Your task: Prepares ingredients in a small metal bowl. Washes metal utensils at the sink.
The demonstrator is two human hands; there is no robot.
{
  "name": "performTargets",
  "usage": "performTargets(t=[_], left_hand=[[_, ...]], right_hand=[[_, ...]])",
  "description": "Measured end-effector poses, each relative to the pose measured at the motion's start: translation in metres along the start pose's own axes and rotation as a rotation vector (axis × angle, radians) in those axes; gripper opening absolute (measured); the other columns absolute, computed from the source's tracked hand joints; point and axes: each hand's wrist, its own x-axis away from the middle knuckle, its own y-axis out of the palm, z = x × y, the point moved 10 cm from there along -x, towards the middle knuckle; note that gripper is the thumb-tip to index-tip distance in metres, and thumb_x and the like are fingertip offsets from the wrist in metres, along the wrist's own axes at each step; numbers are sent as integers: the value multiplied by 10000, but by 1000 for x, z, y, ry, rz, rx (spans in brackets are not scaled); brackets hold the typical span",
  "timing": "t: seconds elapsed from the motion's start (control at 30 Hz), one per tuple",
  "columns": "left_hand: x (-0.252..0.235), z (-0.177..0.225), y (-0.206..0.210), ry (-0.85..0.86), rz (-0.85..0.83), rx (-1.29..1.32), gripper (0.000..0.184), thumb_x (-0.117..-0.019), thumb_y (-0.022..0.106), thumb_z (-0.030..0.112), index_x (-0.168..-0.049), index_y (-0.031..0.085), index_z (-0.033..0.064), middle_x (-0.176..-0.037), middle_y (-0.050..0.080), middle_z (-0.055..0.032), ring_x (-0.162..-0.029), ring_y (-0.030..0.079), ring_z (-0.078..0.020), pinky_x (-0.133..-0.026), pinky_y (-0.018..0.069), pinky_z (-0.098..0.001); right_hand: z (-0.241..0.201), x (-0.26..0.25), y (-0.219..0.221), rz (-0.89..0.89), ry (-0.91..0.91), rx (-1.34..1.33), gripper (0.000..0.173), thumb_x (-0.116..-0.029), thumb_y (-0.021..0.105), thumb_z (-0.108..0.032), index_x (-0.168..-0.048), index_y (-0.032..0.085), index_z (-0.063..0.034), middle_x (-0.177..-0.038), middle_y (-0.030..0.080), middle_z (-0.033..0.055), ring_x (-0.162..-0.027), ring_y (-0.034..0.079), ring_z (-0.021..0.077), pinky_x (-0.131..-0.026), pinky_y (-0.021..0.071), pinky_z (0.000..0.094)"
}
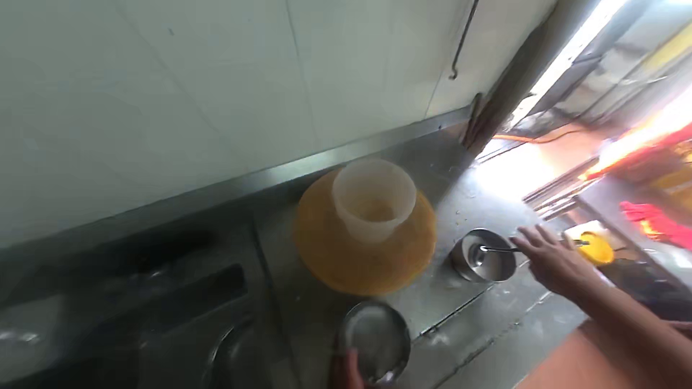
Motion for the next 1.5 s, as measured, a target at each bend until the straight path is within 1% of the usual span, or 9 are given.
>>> performTargets(t=[0.1,0.17,0.27,0.53,0.77,0.93,1.17,1.37,1.5], left_hand=[[8,0,53,-8,105,-188,571,-1113,336,446,-1473,437,15,-1175,626,-255,-814,690,-323,-641,597,-501],[10,-2,73,53,109,-327,599,-1101,332,467,-1475,484,24,-1360,602,-215,-1147,651,-296,-972,543,-499],[16,-10,92,74,52,-390,542,-1071,440,494,-1311,618,42,-1124,706,-142,-983,716,-235,-873,607,-467],[21,29,102,379,114,-620,639,-1023,560,446,-1540,451,87,-1509,522,-162,-1379,525,-260,-1145,442,-480],[6,26,107,240,85,-496,422,-1078,475,212,-1473,526,70,-1301,665,-136,-1074,702,-212,-919,593,-434],[21,1,116,95,24,-154,438,-1037,508,97,-1462,447,15,-1194,680,-159,-811,745,-227,-679,657,-404],[27,-16,140,192,92,51,623,-1000,500,52,-1579,270,52,-1364,570,-172,-867,748,-224,-677,671,-410],[31,-12,150,422,135,-31,802,-910,582,133,-1582,188,-56,-1530,434,-236,-1363,505,-208,-1120,449,-346],[25,-8,145,459,36,25,860,-900,627,135,-1591,150,-52,-1599,332,-237,-1414,453,-213,-1140,432,-334]], right_hand=[[27,-5,22,-7,-82,62,357,-936,677,-57,-1249,721,-222,-1157,723,86,-1181,644,352,-1073,397,689],[33,5,23,79,-164,31,256,-931,699,-65,-1144,760,-193,-968,706,91,-993,671,337,-901,517,579],[41,31,30,242,-196,-17,281,-917,699,-36,-1181,739,-124,-958,657,177,-956,636,422,-796,524,603],[55,67,57,400,11,-294,461,-956,611,-14,-1398,633,-142,-1068,632,249,-1040,617,456,-857,541,605],[61,80,78,140,103,-597,382,-1042,552,-138,-1418,614,-120,-997,717,160,-877,708,312,-802,586,530],[-18,142,46,-242,-45,-1004,477,-1059,512,-291,-1515,506,-151,-762,688,54,-518,646,163,-482,599,392],[-178,123,13,-651,-168,-322,307,-996,519,-165,-1271,604,-57,-1065,689,196,-1030,683,385,-861,551,593],[-238,105,14,-719,-98,-187,228,-938,616,-172,-1081,660,1,-1114,679,222,-1073,664,408,-836,532,632],[-256,111,20,-727,-158,-105,257,-979,566,-118,-1191,600,24,-1135,663,242,-1086,661,432,-841,544,626]])
